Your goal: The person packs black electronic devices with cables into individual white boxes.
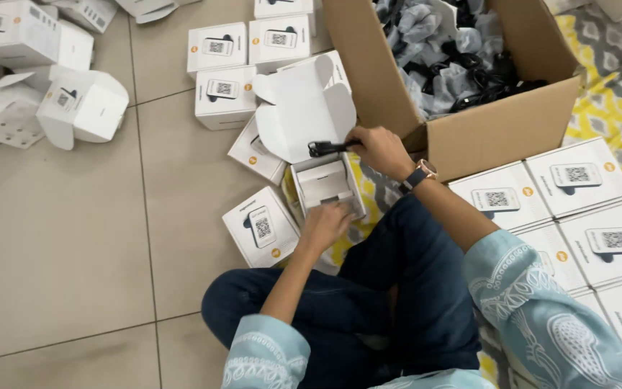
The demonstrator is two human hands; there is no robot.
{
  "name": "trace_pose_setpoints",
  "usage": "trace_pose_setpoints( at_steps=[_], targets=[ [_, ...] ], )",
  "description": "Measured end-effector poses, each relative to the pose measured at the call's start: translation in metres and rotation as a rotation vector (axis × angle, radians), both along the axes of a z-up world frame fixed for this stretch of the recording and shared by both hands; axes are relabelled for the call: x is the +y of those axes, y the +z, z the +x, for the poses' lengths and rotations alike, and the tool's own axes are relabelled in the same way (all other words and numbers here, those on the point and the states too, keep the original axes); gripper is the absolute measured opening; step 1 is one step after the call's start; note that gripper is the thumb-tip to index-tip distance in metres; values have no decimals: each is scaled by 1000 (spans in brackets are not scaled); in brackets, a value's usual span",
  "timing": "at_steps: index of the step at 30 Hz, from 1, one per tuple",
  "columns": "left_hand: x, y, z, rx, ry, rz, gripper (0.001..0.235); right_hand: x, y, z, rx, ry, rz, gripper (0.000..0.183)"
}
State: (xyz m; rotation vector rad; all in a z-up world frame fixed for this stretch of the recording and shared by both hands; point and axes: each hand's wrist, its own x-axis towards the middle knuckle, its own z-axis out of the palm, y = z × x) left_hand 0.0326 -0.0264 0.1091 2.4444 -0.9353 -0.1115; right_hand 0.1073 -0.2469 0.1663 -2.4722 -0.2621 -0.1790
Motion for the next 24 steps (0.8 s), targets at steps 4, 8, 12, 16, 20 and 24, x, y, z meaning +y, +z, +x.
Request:
trace_pose_setpoints(
  at_steps=[4,8,12,16,20,24],
  targets=[
    [65,2,-22,22,199,-43,22,40,-40,-7,123,-1,-80,18],
    [67,12,-26,75,409,-120,25,63,-80,-5,222,11,-145,18],
    [61,13,-21,138,434,-109,28,59,-109,-8,44,-3,-187,60],
    [65,-3,-15,80,498,-182,26,69,-67,-11,123,-98,-63,51],
    [54,-3,-9,225,530,-350,34,83,-29,-9,242,-121,238,38],
    [44,-13,-7,664,312,-811,89,102,-31,-13,337,-63,913,40]
  ],
)
